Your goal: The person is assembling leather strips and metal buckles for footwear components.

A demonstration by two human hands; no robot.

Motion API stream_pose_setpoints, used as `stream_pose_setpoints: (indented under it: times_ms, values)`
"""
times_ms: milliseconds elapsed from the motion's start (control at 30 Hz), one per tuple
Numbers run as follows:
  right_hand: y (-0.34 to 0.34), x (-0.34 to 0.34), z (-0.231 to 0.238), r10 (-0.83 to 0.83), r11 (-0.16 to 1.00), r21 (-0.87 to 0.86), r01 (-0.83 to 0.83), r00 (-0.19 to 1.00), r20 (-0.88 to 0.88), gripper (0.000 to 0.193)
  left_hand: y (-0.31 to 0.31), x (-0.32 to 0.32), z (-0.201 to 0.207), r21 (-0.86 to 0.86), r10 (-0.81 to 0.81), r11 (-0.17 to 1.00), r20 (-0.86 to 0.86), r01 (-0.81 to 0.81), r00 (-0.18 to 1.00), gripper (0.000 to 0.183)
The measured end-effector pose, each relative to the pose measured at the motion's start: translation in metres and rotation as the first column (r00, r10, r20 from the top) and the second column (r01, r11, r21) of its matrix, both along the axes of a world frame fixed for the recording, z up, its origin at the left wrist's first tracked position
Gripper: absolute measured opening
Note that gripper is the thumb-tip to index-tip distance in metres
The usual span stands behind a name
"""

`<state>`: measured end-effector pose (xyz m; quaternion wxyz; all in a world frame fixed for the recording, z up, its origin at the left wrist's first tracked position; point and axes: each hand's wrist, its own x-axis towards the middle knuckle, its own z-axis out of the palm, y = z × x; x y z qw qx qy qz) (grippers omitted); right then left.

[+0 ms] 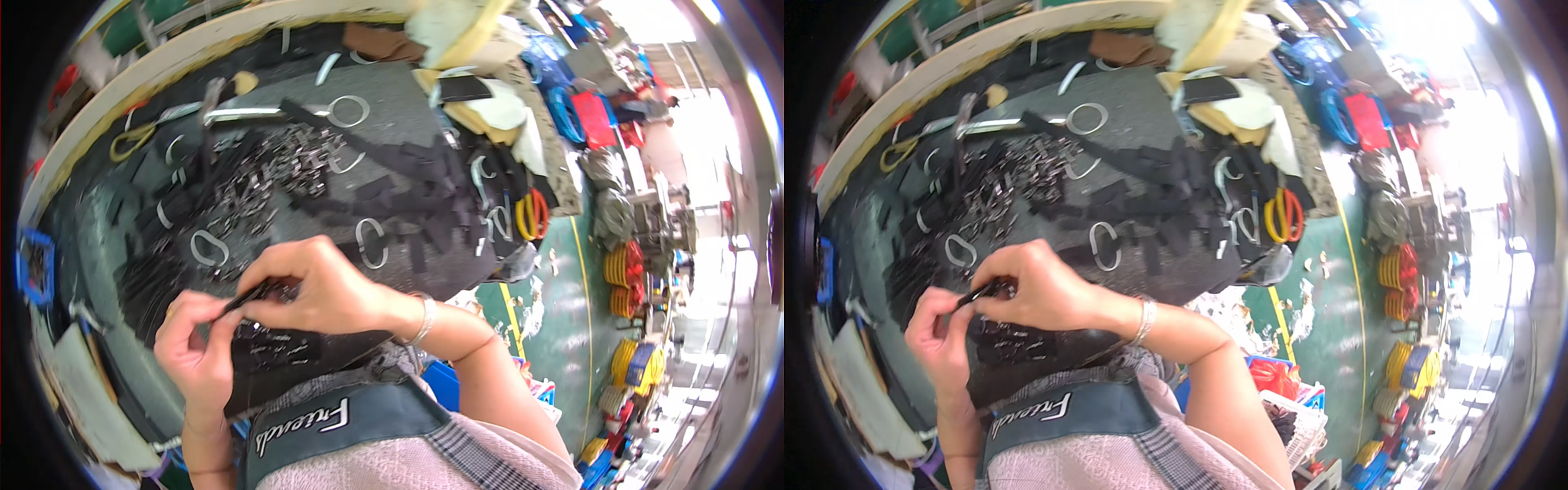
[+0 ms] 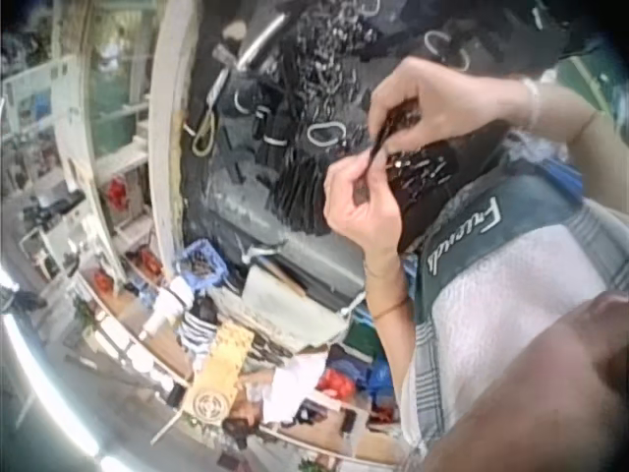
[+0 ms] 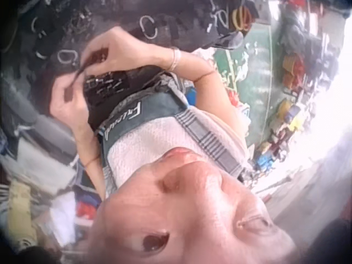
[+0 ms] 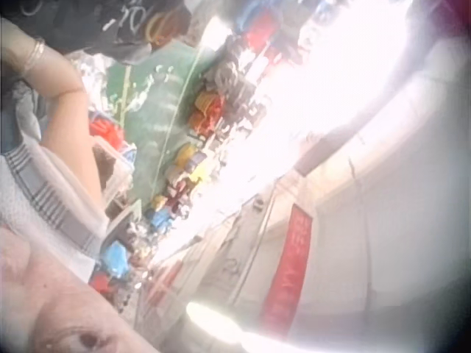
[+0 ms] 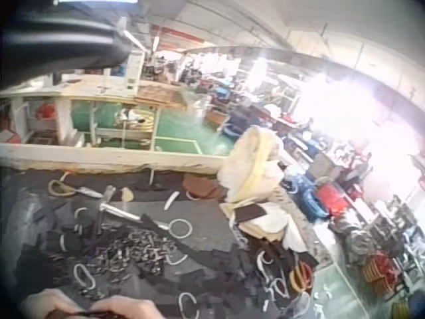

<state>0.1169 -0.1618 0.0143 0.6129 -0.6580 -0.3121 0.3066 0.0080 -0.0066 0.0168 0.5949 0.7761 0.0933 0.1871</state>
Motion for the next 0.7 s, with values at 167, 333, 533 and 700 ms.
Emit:
stream_pose_setpoints:
  times_ms: [167,333,533,700]
  values:
    - [-0.003,-0.001,-0.005,-0.033,0.996,0.079,0.039,0.997,-0.074,0.018,-0.003,0.001,-0.005,-0.172,-0.033,0.985,-0.037,0.026,0.999,0.009]
    - [0.004,-0.014,0.004,-0.225,0.969,0.107,0.225,0.974,-0.009,0.017,-0.011,0.000,0.004,0.377,-0.027,0.925,0.201,-0.052,0.979,0.011]
    - [0.023,-0.022,0.000,-0.393,0.917,0.152,0.368,0.899,0.195,0.015,-0.008,0.008,0.016,0.459,-0.019,0.879,0.310,-0.132,0.951,0.017]
    - [0.001,-0.013,-0.001,-0.214,0.969,0.094,0.231,0.963,-0.163,0.016,0.007,0.010,0.002,-0.493,-0.170,0.859,-0.025,0.136,0.985,0.008]
